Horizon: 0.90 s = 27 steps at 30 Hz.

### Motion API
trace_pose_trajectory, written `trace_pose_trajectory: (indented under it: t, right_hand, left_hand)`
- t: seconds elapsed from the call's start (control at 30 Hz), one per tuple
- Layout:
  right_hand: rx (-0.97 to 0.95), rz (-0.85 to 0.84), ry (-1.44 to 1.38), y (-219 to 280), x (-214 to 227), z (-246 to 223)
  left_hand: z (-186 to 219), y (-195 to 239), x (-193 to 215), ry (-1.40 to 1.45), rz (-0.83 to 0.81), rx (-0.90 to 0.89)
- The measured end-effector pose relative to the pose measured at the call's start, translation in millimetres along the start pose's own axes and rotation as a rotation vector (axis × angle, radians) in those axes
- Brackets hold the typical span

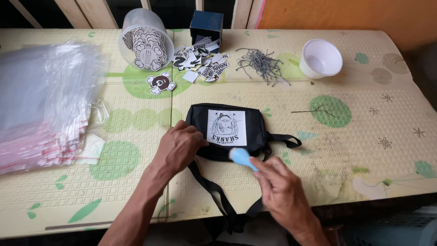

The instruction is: The person uses a blue plastic spoon to press a sticker onto a black bag. They then pick up a metal chain and attach a small charm to it, assembling a keychain.

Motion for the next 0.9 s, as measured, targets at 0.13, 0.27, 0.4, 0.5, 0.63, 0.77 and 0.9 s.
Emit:
trace_pose_trajectory:
  t: [0.13, 0.27, 0.4, 0.5, 0.63, 0.77, 0.9]
  right_hand:
    - [0.076, 0.044, -0.028, -25, -27, -60]
    - [0.039, -0.078, 0.036, -41, -72, -79]
    - [0.038, -0.095, -0.046, -37, -52, -86]
    - [0.023, 0.019, -0.024, -22, -26, -64]
    - [-0.033, 0.106, 0.025, -10, 8, -37]
    - [-0.023, 0.152, 0.026, -7, 12, -31]
    - [0.038, 0.086, -0.140, -29, -23, -57]
  left_hand:
    - [-33, -15, -17, 0.145, -0.051, 0.033]
    - [-41, -17, -14, 0.314, -0.169, 0.131]
    - [-24, -4, -4, 0.339, -0.291, -0.032]
    - [-11, -4, 1, 0.140, -0.373, 0.091]
    - [-4, -2, -10, 0.053, -0.367, -0.058]
    - [-12, -11, 1, 0.242, -0.255, -0.069]
    - [-31, -15, -8, 0.379, -0.405, 0.249]
Point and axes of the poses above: each hand's wrist, its own y-axis away from the middle knuckle, its own x-axis out of the back of the hand, z = x × y, the point moved 10 cm from there along -y, towards the middle knuckle, and after that the axes turned 5 degrees about y, right-handed, at the moved point
